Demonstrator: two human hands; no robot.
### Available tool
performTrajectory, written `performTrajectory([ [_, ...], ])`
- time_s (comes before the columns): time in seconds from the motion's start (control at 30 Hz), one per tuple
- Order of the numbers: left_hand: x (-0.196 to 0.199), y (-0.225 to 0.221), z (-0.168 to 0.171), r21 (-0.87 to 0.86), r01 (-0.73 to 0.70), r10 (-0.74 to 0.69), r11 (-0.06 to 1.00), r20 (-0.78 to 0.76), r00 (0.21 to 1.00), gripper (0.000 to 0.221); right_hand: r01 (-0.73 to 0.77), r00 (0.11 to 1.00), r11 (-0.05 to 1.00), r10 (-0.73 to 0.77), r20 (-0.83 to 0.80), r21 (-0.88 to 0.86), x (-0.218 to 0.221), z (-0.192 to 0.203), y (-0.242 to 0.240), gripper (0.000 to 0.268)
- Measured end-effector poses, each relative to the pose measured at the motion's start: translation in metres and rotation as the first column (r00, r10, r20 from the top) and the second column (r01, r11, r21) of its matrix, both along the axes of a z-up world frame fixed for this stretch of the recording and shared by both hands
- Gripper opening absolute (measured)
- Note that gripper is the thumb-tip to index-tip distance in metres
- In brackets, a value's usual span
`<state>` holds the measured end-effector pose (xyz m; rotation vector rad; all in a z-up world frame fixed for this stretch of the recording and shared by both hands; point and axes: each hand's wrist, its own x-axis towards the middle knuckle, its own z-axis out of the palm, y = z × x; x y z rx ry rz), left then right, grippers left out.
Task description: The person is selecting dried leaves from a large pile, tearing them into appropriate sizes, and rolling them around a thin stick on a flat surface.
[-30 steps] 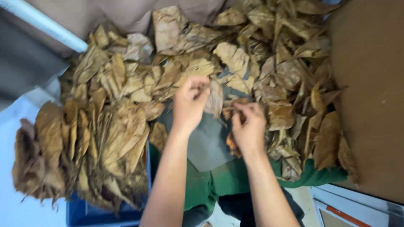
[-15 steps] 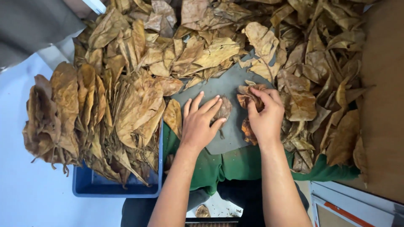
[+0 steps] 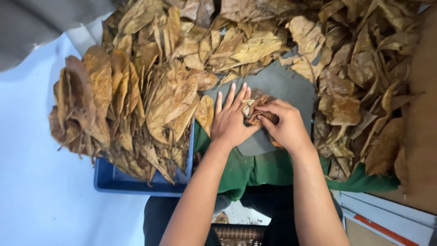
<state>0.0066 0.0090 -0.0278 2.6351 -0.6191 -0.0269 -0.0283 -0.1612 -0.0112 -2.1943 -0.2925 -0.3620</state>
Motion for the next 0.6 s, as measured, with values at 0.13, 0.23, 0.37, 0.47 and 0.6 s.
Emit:
performTrajectory([
  [0.13,0.0,0.006,0.004,0.015,-0.038,0.039,0.999,-0.042,0.998,0.096,0.076,0.993,0.993,-0.084,-0.082,-0.093,0.003,-0.011,0.008,0.028],
  [0.23,0.001,0.006,0.009,0.043,-0.02,0.024,0.999,-0.103,0.994,0.099,0.172,0.979,0.976,-0.184,-0.083,-0.134,0.012,-0.04,0.01,0.029],
  [0.37,0.003,0.006,0.024,0.061,0.001,0.009,0.998,-0.176,0.984,0.095,0.287,0.954,0.943,-0.265,0.141,-0.17,0.057,-0.057,0.013,0.018],
  [0.47,0.001,0.006,0.026,0.056,0.016,-0.006,0.998,-0.164,0.986,0.1,0.241,0.96,0.967,-0.225,0.166,-0.086,0.09,-0.066,0.005,0.023],
  [0.6,0.0,0.008,0.03,0.08,0.038,-0.025,0.996,-0.163,0.986,0.103,0.182,0.976,0.965,-0.154,0.154,-0.187,0.051,-0.019,-0.002,0.018],
])
